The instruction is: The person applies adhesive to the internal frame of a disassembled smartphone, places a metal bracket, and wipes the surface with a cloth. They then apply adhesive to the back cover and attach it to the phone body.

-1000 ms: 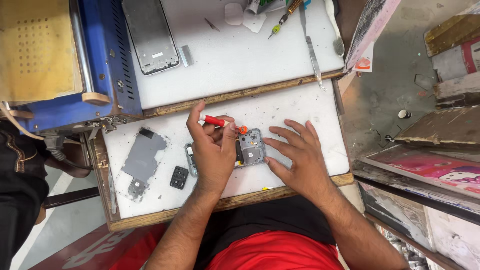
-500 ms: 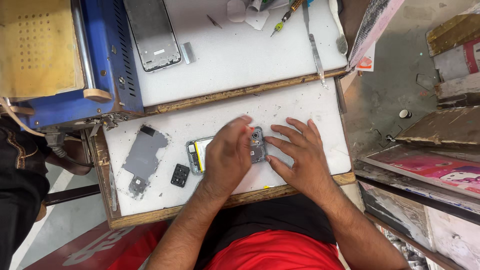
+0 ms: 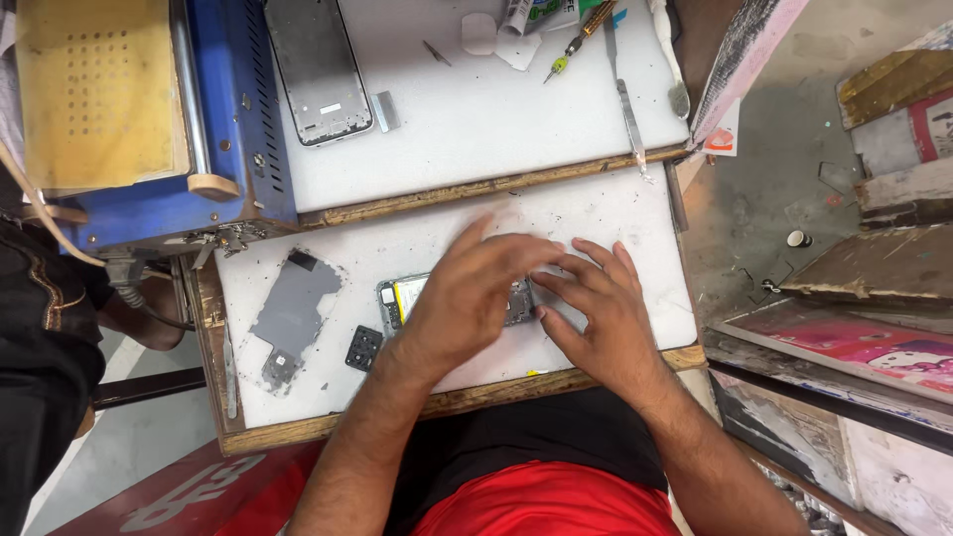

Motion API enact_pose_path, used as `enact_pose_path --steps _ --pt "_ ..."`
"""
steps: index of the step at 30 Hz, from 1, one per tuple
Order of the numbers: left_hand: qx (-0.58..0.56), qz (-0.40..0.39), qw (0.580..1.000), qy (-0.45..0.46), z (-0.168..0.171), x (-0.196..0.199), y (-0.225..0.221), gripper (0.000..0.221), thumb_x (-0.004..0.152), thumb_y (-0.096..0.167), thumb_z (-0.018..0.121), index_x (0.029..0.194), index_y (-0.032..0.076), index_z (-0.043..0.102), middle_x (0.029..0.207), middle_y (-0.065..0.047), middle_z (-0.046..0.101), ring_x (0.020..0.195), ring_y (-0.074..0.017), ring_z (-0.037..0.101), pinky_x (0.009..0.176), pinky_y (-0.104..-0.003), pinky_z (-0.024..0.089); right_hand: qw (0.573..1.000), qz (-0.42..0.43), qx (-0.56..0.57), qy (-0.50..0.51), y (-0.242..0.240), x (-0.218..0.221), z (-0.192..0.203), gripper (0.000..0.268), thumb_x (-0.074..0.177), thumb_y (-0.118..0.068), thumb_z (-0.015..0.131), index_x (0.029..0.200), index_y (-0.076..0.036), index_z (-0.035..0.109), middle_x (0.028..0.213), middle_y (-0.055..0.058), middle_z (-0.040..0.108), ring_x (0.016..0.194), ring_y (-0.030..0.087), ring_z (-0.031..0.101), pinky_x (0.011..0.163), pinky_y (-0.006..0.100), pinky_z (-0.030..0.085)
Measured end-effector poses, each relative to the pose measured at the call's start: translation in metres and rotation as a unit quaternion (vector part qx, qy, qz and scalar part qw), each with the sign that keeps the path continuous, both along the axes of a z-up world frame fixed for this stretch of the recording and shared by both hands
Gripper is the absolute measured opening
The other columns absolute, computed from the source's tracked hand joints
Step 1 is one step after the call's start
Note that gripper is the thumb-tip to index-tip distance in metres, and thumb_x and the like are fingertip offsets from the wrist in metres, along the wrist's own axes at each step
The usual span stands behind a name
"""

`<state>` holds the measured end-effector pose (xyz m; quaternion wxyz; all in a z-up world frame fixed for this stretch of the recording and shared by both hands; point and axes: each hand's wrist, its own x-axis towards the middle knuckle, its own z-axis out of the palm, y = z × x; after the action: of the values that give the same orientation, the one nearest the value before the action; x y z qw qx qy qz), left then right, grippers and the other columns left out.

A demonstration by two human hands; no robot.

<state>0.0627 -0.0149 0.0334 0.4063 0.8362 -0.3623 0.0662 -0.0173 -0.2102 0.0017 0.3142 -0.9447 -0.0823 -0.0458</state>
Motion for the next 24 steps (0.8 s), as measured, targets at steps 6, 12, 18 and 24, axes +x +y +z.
enact_pose_path --steps 6,12,18,24 --pt "-0.05 -0.041 0.996 0.067 -0.0053 0.0034 -0.0041 0.05 0.097 -0.004 0.064 0.138 0.023 0.059 0.116 -0.006 0.07 0.121 -0.0257 0.063 0.124 -0.056 0.04 1.0 -0.007 0.01 -0.016 0.0027 -0.0009 0.0013 0.037 0.085 -0.02 0.077 0.121 -0.016 0.074 0.136 0.007 0.065 0.141 0.032 0.047 0.12 0.063 0.024" --pt "-0.063 -0.023 0.991 0.115 -0.002 0.0015 -0.0036 0.044 0.098 0.006 0.063 0.138 0.024 0.06 0.116 -0.01 0.068 0.118 -0.0281 0.065 0.106 -0.048 0.052 1.0 -0.011 0.005 -0.02 0.0047 -0.0004 0.0045 0.035 0.083 -0.019 0.077 0.119 -0.017 0.075 0.134 0.004 0.067 0.14 0.032 0.048 0.12 0.061 0.026" --pt "-0.055 0.003 0.998 0.033 -0.0031 0.0041 0.0006 0.034 0.098 0.001 0.067 0.129 0.016 0.061 0.119 -0.011 0.07 0.109 -0.0277 0.067 0.092 -0.039 0.058 1.0 -0.009 0.007 -0.026 0.0052 -0.0018 0.0053 0.034 0.085 -0.019 0.076 0.118 -0.017 0.076 0.135 0.004 0.067 0.139 0.032 0.049 0.12 0.06 0.026" --pt "-0.023 0.035 0.998 0.039 0.0001 0.003 -0.0005 0.049 0.093 0.002 0.072 0.138 0.018 0.06 0.111 -0.013 0.066 0.105 -0.0357 0.065 0.089 -0.048 0.055 0.999 -0.007 0.006 -0.032 0.0049 -0.0022 0.0049 0.034 0.083 -0.02 0.077 0.118 -0.017 0.076 0.135 0.003 0.067 0.139 0.031 0.049 0.121 0.059 0.026"
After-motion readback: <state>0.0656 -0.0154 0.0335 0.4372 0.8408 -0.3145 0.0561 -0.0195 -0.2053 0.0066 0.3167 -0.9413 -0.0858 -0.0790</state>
